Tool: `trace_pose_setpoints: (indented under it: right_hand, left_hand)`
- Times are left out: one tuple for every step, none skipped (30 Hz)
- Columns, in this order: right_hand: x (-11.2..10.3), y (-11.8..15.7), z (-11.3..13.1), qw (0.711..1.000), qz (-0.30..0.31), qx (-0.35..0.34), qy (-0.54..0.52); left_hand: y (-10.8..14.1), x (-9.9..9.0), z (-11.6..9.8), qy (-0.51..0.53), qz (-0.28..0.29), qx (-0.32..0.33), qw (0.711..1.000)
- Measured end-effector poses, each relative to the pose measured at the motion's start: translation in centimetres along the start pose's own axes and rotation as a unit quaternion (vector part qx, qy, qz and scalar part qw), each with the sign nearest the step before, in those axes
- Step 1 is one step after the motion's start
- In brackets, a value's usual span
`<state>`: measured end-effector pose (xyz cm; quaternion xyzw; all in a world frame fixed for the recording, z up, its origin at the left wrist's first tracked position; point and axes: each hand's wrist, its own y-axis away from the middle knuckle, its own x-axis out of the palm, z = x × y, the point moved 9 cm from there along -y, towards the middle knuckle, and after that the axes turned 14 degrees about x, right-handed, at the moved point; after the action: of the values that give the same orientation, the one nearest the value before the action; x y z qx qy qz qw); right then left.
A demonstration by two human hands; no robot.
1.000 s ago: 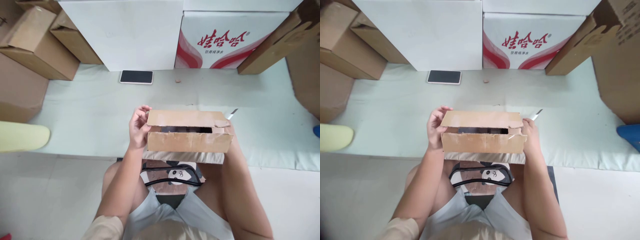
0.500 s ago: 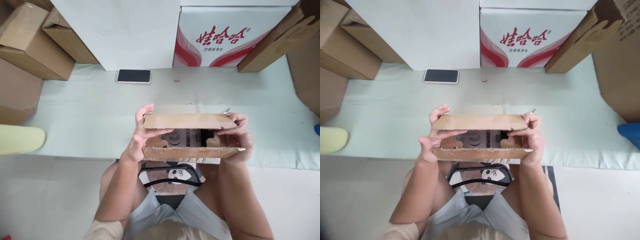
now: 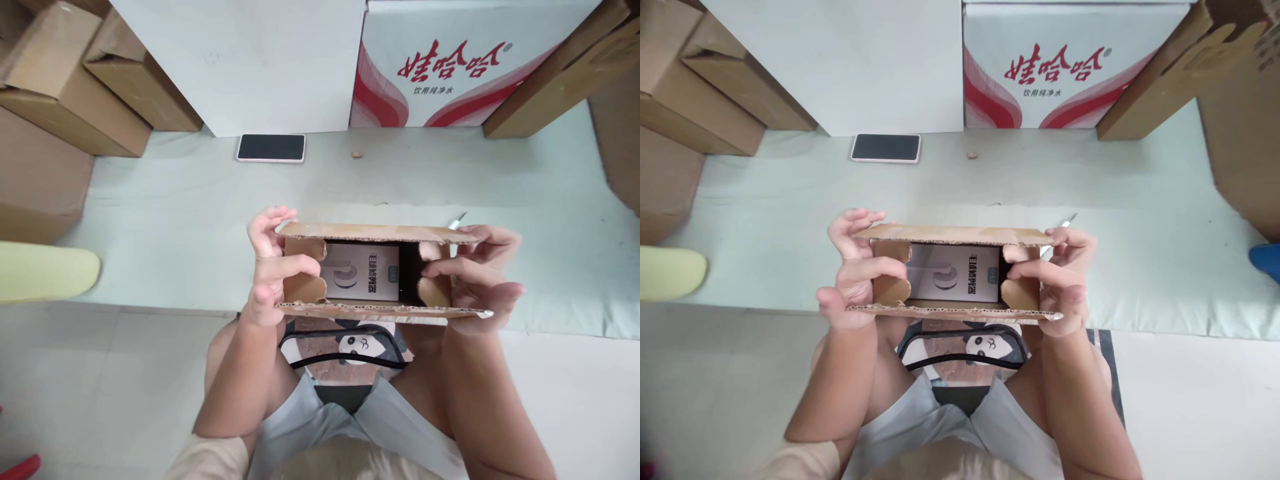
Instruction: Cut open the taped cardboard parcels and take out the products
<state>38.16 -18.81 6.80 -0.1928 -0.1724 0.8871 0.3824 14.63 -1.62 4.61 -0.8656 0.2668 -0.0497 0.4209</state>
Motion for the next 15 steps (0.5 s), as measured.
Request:
trace_pose_setpoints:
  right_hand:
    - [-0.4, 0.0, 0.1, 0.999, -0.03, 0.007, -0.009]
    - [-0.7, 0.0, 0.2, 0.998, -0.055, 0.008, -0.017]
    - [-1.1, -0.1, 0.2, 0.997, -0.075, 0.007, -0.023]
    - [-1.5, -0.1, 0.3, 0.995, -0.093, 0.006, -0.027]
    - [-1.9, -0.1, 0.3, 0.994, -0.109, 0.008, -0.028]
    - [-2.2, -0.2, 0.2, 0.992, -0.12, 0.014, -0.025]
    - [-2.6, -0.2, 0.1, 0.991, -0.129, 0.023, -0.021]
    - [-2.9, -0.2, 0.0, 0.99, -0.139, 0.032, -0.016]
    - [-3.3, -0.2, -0.1, 0.988, -0.15, 0.04, -0.01]
    - [-3.7, -0.1, -0.1, 0.986, -0.159, 0.047, -0.004]
    - [-3.9, -0.1, -0.2, 0.985, -0.166, 0.052, -0.002]
    - [-4.1, 0.0, -0.2, 0.984, -0.169, 0.055, -0.007]
    - [-4.3, -0.1, -0.3, 0.984, -0.169, 0.057, -0.017]
    - [-4.6, -0.1, -0.3, 0.984, -0.167, 0.055, -0.029]
    - [-4.8, -0.1, -0.2, 0.985, -0.162, 0.049, -0.039]
  left_hand:
    - [-0.1, -0.1, -0.1, 0.003, -0.015, 0.0, 1.0]
    - [-0.2, -0.2, -0.2, 0.007, -0.031, -0.002, 0.999]
    - [-0.3, -0.3, -0.2, 0.011, -0.043, -0.008, 0.999]
    - [-0.4, -0.4, -0.2, 0.014, -0.049, -0.013, 0.999]
    - [-0.5, -0.4, -0.4, 0.017, -0.049, -0.012, 0.999]
    - [-0.6, -0.4, -0.6, 0.018, -0.042, -0.006, 0.999]
    - [-0.8, -0.3, -0.9, 0.019, -0.031, 0.004, 0.999]
    - [-0.9, -0.2, -1.1, 0.021, -0.022, 0.014, 0.999]
    - [-0.9, -0.2, -1.3, 0.023, -0.017, 0.019, 0.999]
    - [-0.9, -0.2, -1.3, 0.024, -0.015, 0.018, 0.999]
    - [-0.9, -0.3, -1.3, 0.024, -0.015, 0.012, 1.0]
    - [-0.9, -0.4, -1.3, 0.023, -0.016, 0.008, 1.0]
    - [-0.9, -0.5, -1.3, 0.02, -0.016, 0.007, 1.0]
    - [-0.9, -0.5, -1.4, 0.016, -0.013, 0.008, 1.0]
    - [-0.9, -0.5, -1.4, 0.011, -0.008, 0.009, 1.0]
